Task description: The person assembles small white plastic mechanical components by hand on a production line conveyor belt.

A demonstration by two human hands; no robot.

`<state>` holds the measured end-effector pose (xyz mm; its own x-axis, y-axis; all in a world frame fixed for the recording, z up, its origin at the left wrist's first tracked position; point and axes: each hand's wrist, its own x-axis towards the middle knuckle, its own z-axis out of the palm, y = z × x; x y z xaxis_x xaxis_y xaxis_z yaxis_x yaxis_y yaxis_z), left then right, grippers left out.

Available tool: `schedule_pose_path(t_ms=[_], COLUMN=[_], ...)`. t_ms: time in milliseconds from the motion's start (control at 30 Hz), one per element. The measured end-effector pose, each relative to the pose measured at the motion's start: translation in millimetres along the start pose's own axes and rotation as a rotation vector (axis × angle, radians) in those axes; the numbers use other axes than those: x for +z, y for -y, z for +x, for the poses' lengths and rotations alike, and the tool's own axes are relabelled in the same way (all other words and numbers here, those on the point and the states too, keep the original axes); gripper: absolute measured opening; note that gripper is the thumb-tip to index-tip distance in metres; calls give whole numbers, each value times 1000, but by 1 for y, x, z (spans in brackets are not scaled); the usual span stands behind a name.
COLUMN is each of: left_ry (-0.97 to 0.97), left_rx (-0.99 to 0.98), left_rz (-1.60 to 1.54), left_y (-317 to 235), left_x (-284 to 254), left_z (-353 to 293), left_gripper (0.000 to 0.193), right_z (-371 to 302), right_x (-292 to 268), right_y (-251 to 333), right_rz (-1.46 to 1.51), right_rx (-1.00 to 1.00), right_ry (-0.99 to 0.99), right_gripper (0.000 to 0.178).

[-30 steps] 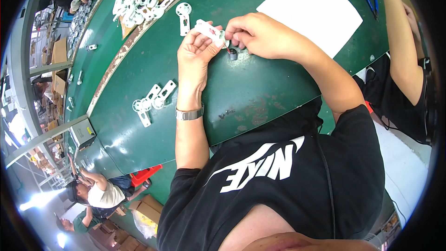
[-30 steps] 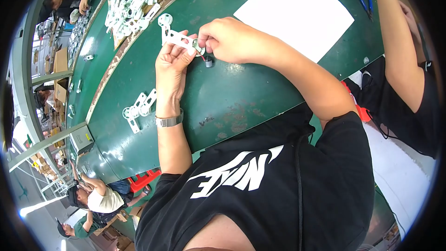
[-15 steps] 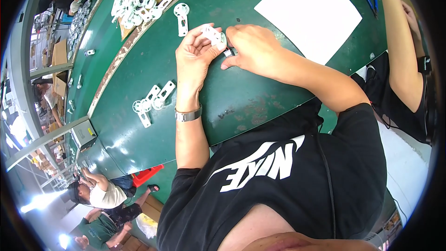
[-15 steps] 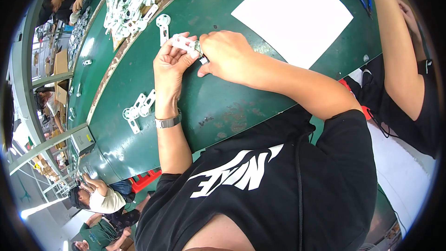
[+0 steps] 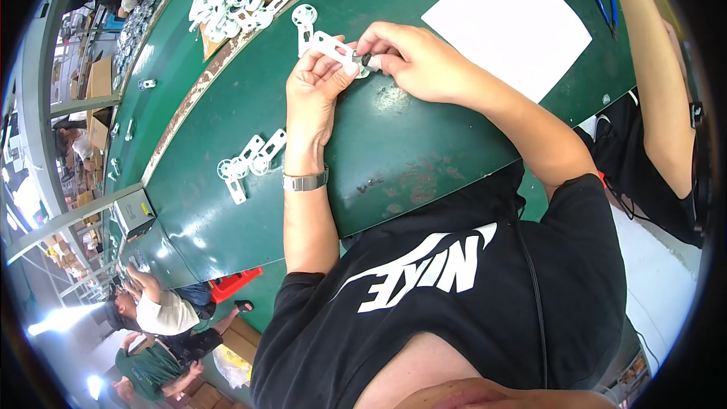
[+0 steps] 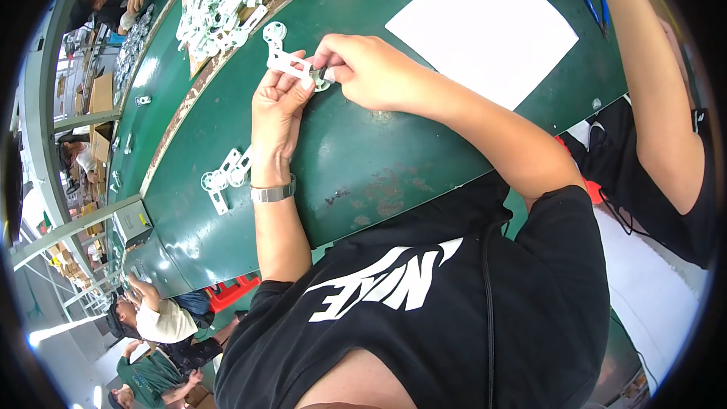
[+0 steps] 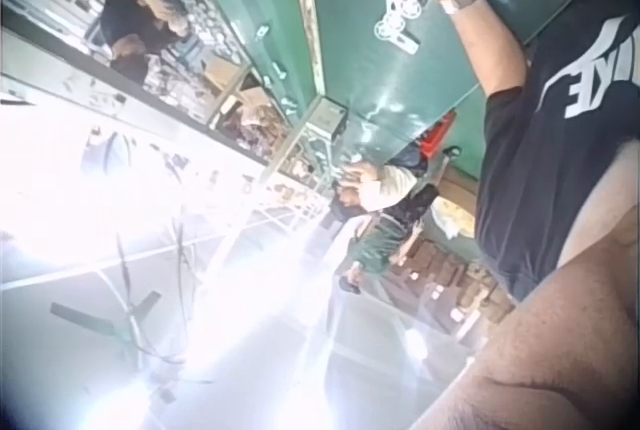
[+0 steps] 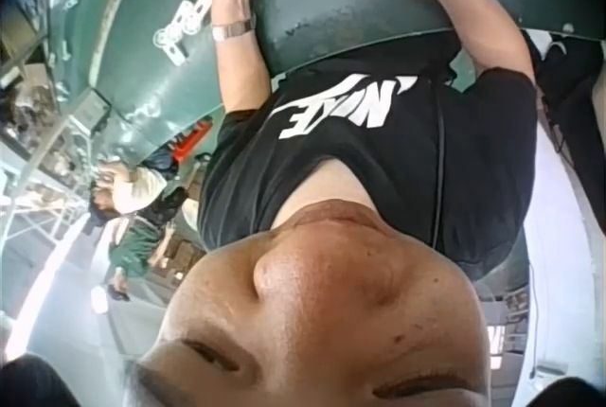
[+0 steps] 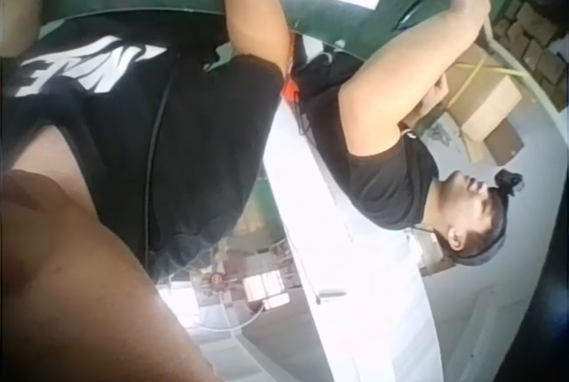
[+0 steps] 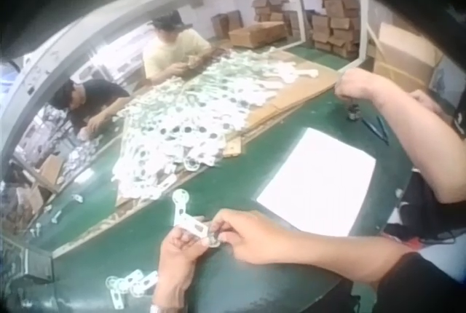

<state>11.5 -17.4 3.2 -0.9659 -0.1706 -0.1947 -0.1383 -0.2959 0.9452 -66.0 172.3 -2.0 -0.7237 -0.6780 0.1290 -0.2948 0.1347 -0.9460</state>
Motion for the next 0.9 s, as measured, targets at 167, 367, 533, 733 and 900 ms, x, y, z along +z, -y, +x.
schedule_pose_path(t_ms=[167,367,533,733,900], left_ry=[-1,16,22,33,21], left_rx=[-22,-45,-34,-7,38], left_rz=[-136,-182,-182,-149,-180], left_y=[1,0,-1,-2,-3], left_x=[0,-1,-1,-2,3], left_z=[0,-1,0,-2,-3], left_gripper=[47,47,48,51,52], right_z=[3,4,2,2,1], right_x=[0,3,4,-3,-3], right_y=[19,19,5,26,27], right_rz=[415,188,-164,-96,-43], right_rx=[337,262,-182,-116,-67], right_ry=[90,-17,-233,-151,-78], right_gripper=[29,32,21,17,22])
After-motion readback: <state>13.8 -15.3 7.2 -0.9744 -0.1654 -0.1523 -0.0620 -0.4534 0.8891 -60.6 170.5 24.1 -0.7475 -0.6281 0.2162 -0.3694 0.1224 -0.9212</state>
